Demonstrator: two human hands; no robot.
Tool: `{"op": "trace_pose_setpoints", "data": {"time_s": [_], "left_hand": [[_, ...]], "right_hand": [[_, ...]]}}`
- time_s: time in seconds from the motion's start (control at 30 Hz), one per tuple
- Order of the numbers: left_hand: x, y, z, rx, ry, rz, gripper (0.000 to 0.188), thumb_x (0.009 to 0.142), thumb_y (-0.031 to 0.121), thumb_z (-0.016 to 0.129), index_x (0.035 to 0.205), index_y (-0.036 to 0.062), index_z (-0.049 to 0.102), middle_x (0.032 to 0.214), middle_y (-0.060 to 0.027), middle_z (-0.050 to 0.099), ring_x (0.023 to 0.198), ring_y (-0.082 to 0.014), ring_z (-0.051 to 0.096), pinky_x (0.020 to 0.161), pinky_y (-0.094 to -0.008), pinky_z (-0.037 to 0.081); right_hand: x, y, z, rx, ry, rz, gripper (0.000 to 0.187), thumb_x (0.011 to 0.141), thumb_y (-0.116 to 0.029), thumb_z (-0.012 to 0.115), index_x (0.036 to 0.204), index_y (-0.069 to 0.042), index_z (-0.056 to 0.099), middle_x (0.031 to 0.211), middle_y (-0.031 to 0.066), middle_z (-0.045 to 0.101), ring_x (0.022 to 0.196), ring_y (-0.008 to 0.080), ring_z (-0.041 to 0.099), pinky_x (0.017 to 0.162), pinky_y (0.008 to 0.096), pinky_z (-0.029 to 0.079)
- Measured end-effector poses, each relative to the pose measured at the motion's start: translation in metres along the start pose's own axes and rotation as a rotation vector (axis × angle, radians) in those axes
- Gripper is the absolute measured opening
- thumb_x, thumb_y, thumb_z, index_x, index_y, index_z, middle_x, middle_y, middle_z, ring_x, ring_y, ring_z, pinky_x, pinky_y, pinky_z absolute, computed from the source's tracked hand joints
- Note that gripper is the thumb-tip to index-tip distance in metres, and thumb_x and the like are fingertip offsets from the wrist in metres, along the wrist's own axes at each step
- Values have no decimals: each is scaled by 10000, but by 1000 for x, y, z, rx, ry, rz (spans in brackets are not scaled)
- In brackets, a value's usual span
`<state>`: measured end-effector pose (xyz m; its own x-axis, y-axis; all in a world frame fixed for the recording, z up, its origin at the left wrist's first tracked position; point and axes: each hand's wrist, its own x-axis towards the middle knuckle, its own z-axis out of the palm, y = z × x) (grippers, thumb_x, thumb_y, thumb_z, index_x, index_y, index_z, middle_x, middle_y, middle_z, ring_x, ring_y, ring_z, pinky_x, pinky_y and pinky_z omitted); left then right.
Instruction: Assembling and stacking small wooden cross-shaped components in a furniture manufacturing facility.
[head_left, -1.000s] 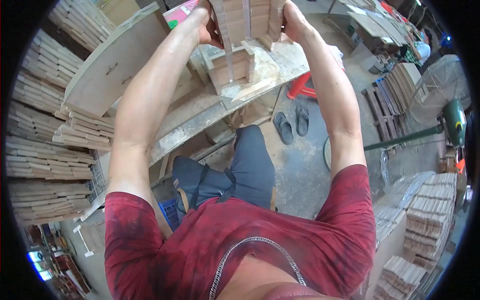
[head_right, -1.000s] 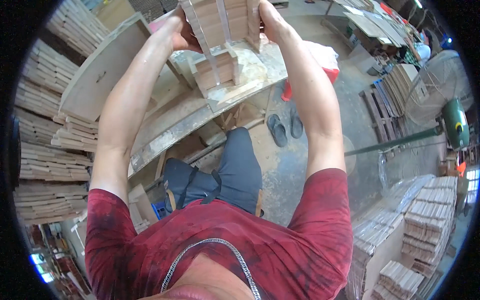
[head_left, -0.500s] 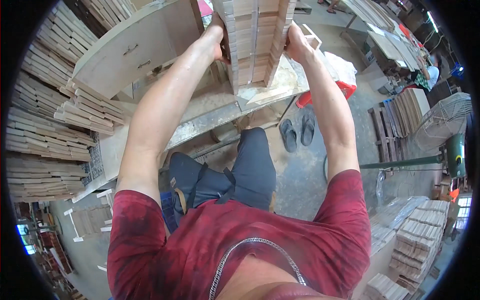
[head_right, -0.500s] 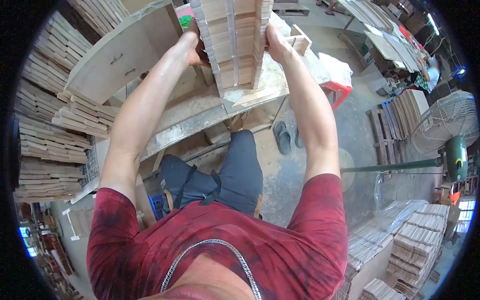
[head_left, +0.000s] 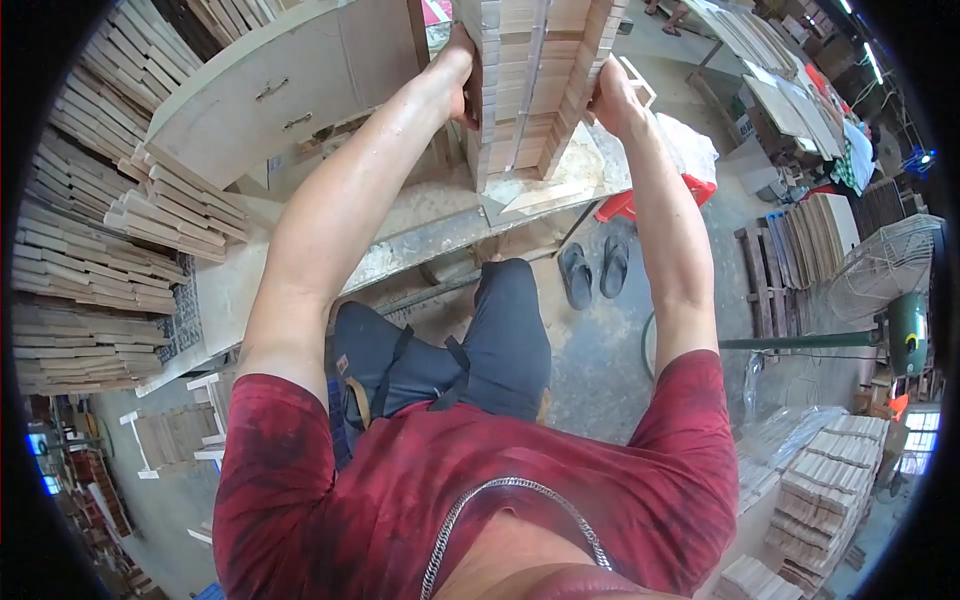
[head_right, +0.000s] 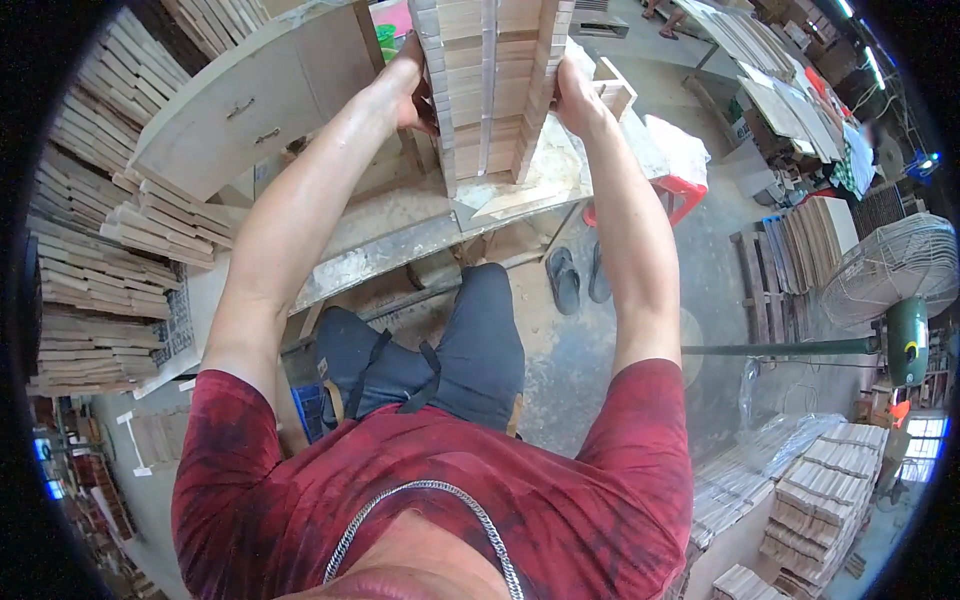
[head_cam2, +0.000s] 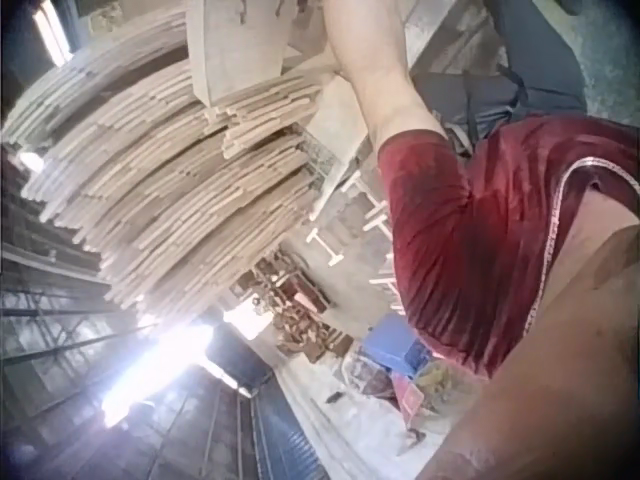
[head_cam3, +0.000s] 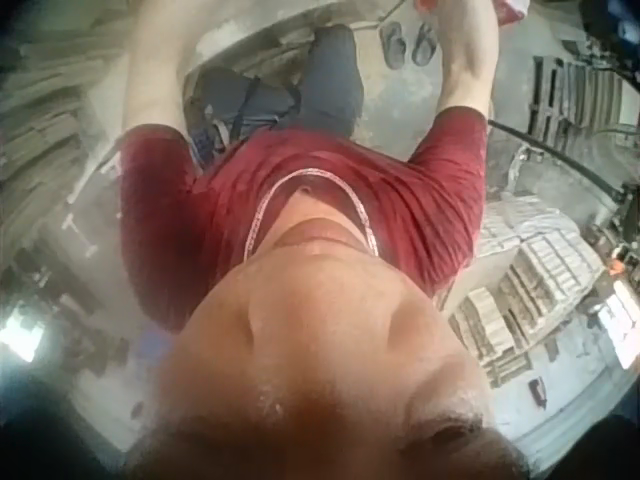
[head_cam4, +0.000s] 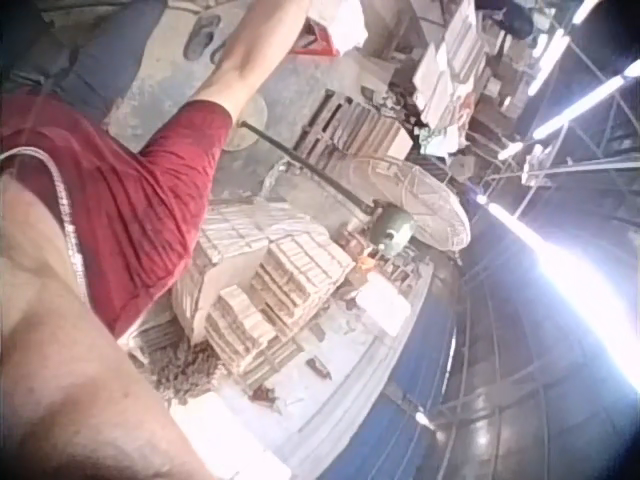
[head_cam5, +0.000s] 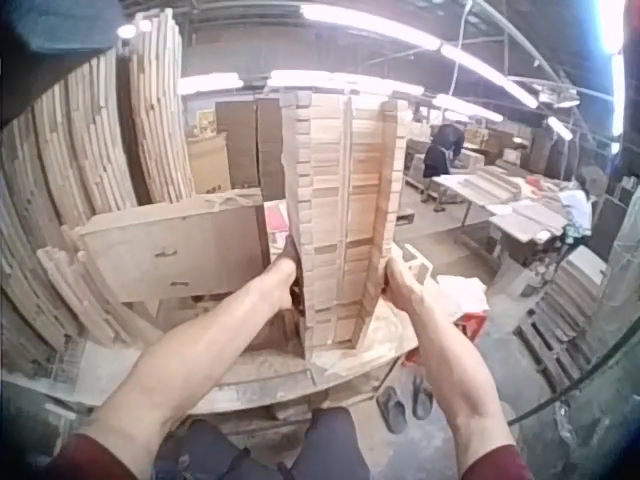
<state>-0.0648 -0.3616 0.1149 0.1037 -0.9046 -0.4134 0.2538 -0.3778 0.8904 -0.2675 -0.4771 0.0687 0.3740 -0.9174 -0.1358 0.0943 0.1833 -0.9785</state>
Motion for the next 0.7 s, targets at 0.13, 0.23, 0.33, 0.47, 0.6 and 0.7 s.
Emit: {"op": "trace_pose_setpoints", "data": {"time_s": [0.13,0.23,0.33,0.47,0.6,0.7], "left_hand": [[7,5,-1,24,14,3,1076,830,920,230,1497,104,442,1486,-249,428,1340,-465,389,986,-793,279],[2,12,13,-1,38,-42,1081,829,923,219,1475,90,462,1457,-246,448,1322,-452,397,983,-757,315],[7,0,20,-35,-29,-82,1106,798,947,278,1504,113,449,1507,-149,464,1392,-415,366,1048,-744,265],[10,-17,-6,-169,-80,-12,1133,770,965,310,1482,98,466,1532,-167,439,1422,-374,353,1074,-724,255],[15,-18,-3,-210,-110,-30,1037,841,904,306,1491,108,453,1536,-161,438,1410,-358,388,1076,-705,285],[27,-19,-10,-231,-127,8,1012,864,886,291,1512,121,427,1551,-158,420,1413,-353,391,1090,-689,287]], "right_hand": [[1,-2,0,-15,13,-25,441,1029,-378,384,1293,-68,554,1242,110,622,1124,258,573,975,432,453],[1,-3,-15,-20,-32,-20,437,1029,-390,378,1277,-84,569,1187,105,648,1078,253,595,921,425,481],[30,39,-41,-40,74,-100,476,1019,-447,346,1290,-115,552,1127,69,645,995,237,609,813,412,518],[2,23,-3,-16,-77,-15,542,1014,-487,359,1413,-148,497,1260,54,617,1110,212,589,939,427,484],[-7,13,-6,-44,-134,-31,776,978,-710,312,1543,-182,381,1415,67,556,1251,260,531,1012,471,429],[-3,9,-6,-80,-181,-14,839,956,-751,288,1574,-184,330,1542,88,438,1340,276,460,1059,498,380]]}}
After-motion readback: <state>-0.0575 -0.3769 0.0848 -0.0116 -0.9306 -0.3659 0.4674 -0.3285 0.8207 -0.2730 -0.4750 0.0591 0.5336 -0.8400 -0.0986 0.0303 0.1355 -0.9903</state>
